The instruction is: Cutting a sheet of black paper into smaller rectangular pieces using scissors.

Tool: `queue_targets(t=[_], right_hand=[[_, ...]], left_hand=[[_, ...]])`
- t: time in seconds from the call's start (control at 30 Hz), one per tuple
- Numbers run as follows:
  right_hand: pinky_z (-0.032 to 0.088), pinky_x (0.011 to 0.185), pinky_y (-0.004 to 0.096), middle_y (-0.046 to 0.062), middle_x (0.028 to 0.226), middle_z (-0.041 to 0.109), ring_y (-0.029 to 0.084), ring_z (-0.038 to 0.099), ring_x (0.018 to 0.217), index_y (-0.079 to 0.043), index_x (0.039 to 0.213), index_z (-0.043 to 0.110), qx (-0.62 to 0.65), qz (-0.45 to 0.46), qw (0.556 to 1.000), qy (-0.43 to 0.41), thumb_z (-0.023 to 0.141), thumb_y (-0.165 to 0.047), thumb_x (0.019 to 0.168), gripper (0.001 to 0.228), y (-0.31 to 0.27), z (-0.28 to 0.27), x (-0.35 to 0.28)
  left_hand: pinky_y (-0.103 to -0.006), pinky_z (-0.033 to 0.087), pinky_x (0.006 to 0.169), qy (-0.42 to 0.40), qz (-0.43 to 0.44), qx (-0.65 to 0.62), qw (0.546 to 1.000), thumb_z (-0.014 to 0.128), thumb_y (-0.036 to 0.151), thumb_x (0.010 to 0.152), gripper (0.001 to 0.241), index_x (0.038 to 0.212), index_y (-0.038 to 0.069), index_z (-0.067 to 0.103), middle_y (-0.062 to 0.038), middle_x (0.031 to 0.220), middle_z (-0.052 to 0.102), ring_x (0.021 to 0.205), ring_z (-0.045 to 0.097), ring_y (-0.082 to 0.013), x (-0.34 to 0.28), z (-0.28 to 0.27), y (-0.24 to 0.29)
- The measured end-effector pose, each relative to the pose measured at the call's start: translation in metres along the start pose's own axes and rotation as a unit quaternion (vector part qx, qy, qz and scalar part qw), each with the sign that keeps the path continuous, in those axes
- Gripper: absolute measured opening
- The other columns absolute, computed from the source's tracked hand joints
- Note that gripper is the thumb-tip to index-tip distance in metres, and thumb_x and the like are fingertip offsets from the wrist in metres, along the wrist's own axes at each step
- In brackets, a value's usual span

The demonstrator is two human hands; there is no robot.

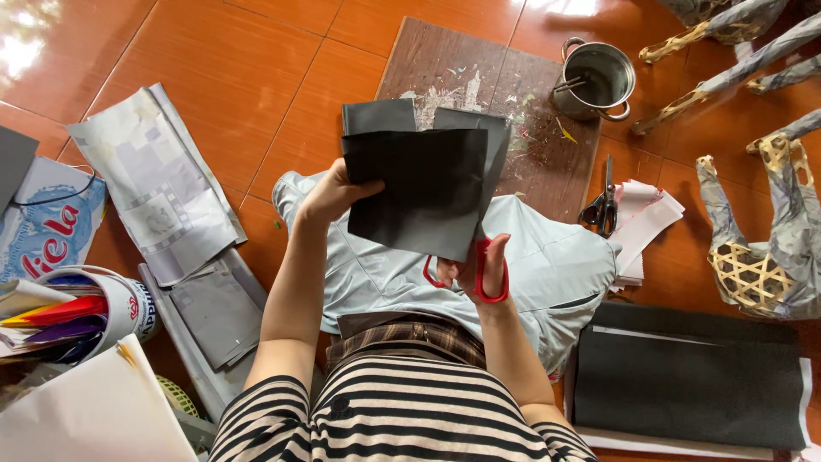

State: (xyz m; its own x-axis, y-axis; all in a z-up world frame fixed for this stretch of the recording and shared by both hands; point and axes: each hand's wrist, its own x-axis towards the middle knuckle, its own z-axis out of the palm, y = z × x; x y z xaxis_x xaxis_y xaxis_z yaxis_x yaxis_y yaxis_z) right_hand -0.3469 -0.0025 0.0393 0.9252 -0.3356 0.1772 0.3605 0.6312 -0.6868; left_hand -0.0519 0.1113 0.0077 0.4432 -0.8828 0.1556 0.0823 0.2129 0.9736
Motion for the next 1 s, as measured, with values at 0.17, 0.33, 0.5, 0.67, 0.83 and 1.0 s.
queue_targets(t=[0.17,0.33,0.5,0.67,0.83,1.0], right_hand=[[0.039,0.041,0.025,-0.001,0.059,0.049,0.008,0.044,0.044,0.000,0.105,0.063,0.052,-0.005,0.998,0.045,0.039,-0.075,0.104,0.079,0.028,-0.029,-0.009],[0.040,0.044,0.025,0.002,0.068,0.058,0.010,0.047,0.047,-0.002,0.109,0.064,0.062,0.011,0.987,0.150,0.036,-0.076,0.092,0.080,0.021,-0.024,0.000],[0.038,0.038,0.023,-0.001,0.066,0.054,0.006,0.045,0.044,-0.005,0.112,0.062,0.038,-0.031,0.984,0.171,0.044,-0.070,0.103,0.068,0.022,-0.041,-0.010],[0.048,0.067,0.026,0.002,0.084,0.055,0.016,0.054,0.072,-0.003,0.117,0.055,-0.397,-0.233,0.873,0.162,0.074,-0.033,0.090,0.044,-0.035,0.001,0.007],[0.050,0.089,0.027,0.002,0.106,0.056,0.014,0.054,0.097,-0.004,0.119,0.055,-0.522,-0.166,0.824,0.143,0.082,0.005,0.078,0.050,-0.005,-0.029,0.002],[0.050,0.085,0.024,-0.002,0.101,0.061,0.009,0.058,0.092,-0.007,0.118,0.058,-0.483,-0.117,0.853,0.157,0.081,0.008,0.086,0.042,0.010,-0.056,-0.003]], left_hand=[[-0.0213,0.050,0.071,-0.023,-0.010,0.003,1.000,0.075,0.001,0.095,0.005,0.092,0.004,0.074,0.012,0.086,0.065,0.080,0.057,-0.0003,-0.004,0.012,-0.005],[-0.0216,0.047,0.069,-0.062,-0.012,0.026,0.998,0.078,0.001,0.096,0.011,0.089,0.002,0.070,0.013,0.084,0.060,0.079,0.052,0.0001,-0.006,-0.002,-0.010],[-0.0222,0.048,0.069,-0.067,-0.016,0.122,0.990,0.079,0.002,0.094,0.013,0.089,0.000,0.067,0.013,0.083,0.056,0.079,0.051,-0.0001,-0.010,0.001,0.013],[-0.0316,0.053,0.076,-0.118,0.042,0.288,0.949,0.076,0.004,0.094,0.012,0.103,0.001,0.067,-0.004,0.085,0.068,0.084,0.060,-0.0117,-0.016,0.008,0.043],[-0.0410,0.052,0.074,-0.254,0.015,0.413,0.875,0.074,0.008,0.085,0.029,0.113,0.006,0.071,-0.021,0.093,0.071,0.084,0.067,-0.0366,-0.013,0.066,0.068],[-0.0407,0.053,0.077,-0.295,-0.014,0.433,0.852,0.079,0.011,0.084,0.027,0.109,0.006,0.072,-0.019,0.091,0.072,0.086,0.068,-0.0354,-0.017,0.069,0.067]])
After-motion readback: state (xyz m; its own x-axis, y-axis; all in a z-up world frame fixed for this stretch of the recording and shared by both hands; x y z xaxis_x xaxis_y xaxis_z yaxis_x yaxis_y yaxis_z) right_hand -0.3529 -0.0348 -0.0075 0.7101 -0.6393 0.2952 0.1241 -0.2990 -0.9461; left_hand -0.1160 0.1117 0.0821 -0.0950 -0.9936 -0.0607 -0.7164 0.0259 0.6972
